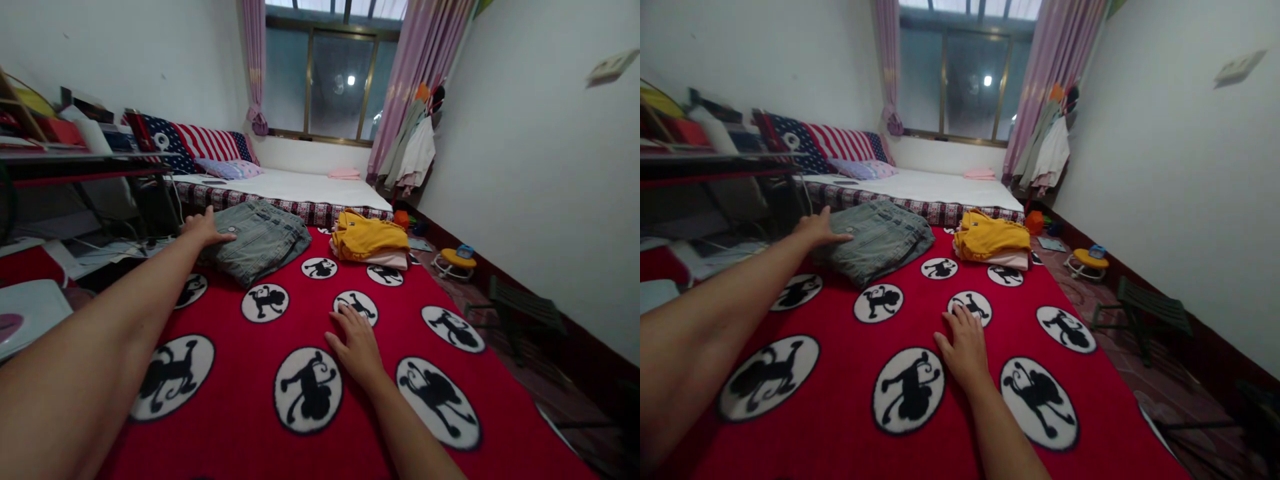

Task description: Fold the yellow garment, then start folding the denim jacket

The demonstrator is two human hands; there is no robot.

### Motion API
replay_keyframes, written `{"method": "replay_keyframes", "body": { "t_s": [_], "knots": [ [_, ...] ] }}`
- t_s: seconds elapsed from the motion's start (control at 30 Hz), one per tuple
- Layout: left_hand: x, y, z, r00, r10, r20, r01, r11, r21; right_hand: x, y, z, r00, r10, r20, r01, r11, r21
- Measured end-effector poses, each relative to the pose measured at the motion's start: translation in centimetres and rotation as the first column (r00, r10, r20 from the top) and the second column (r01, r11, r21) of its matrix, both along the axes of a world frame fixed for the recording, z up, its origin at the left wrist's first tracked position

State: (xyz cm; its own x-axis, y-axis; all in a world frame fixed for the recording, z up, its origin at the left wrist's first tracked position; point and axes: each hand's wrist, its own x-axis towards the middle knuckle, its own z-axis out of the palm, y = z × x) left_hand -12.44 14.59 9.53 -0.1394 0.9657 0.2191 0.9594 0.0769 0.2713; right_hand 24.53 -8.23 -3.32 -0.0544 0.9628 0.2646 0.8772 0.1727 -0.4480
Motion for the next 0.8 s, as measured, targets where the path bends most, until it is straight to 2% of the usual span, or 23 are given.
{"method": "replay_keyframes", "body": {
  "t_s": [0.13, 0.23, 0.3, 0.43, 0.53, 0.63, 0.73, 0.8],
  "knots": [
    [-0.6, 0.8, 0.6, 0.998, 0.019, -0.065, -0.023, 0.997, -0.069, 0.0, 0.1, 0.1, 1.0, 0.0, -0.026, 0.001, 0.999, 0.035],
    [0.8, -0.3, 0.2, 0.996, -0.013, -0.083, 0.012, 1.0, -0.012, 0.0, 0.1, 0.1, 0.999, 0.004, -0.043, -0.002, 0.998, 0.064],
    [3.1, -1.7, -0.7, 0.991, -0.077, -0.107, 0.079, 0.997, 0.014, 0.0, 0.2, 0.1, 0.999, 0.008, -0.054, -0.004, 0.997, 0.073],
    [9.6, -5.2, -3.5, 0.939, -0.313, -0.142, 0.31, 0.95, -0.045, 0.2, 0.3, -0.2, 0.997, 0.024, -0.072, -0.018, 0.996, 0.083],
    [12.6, -7.4, -5.0, 0.909, -0.372, -0.186, 0.375, 0.927, -0.02, 0.3, 0.2, -0.3, 0.996, 0.037, -0.083, -0.028, 0.995, 0.099],
    [12.3, -8.1, -5.4, 0.929, -0.282, -0.242, 0.304, 0.951, 0.059, 0.4, 0.1, -0.4, 0.994, 0.046, -0.094, -0.036, 0.993, 0.113],
    [10.4, -7.5, -5.3, 0.964, -0.078, -0.255, 0.09, 0.995, 0.034, 0.4, 0.1, -0.4, 0.994, 0.047, -0.102, -0.034, 0.991, 0.129],
    [9.4, -6.7, -5.2, 0.971, 0.026, -0.237, -0.028, 1.0, -0.008, 0.4, 0.1, -0.4, 0.993, 0.044, -0.108, -0.029, 0.99, 0.138]
  ]
}}
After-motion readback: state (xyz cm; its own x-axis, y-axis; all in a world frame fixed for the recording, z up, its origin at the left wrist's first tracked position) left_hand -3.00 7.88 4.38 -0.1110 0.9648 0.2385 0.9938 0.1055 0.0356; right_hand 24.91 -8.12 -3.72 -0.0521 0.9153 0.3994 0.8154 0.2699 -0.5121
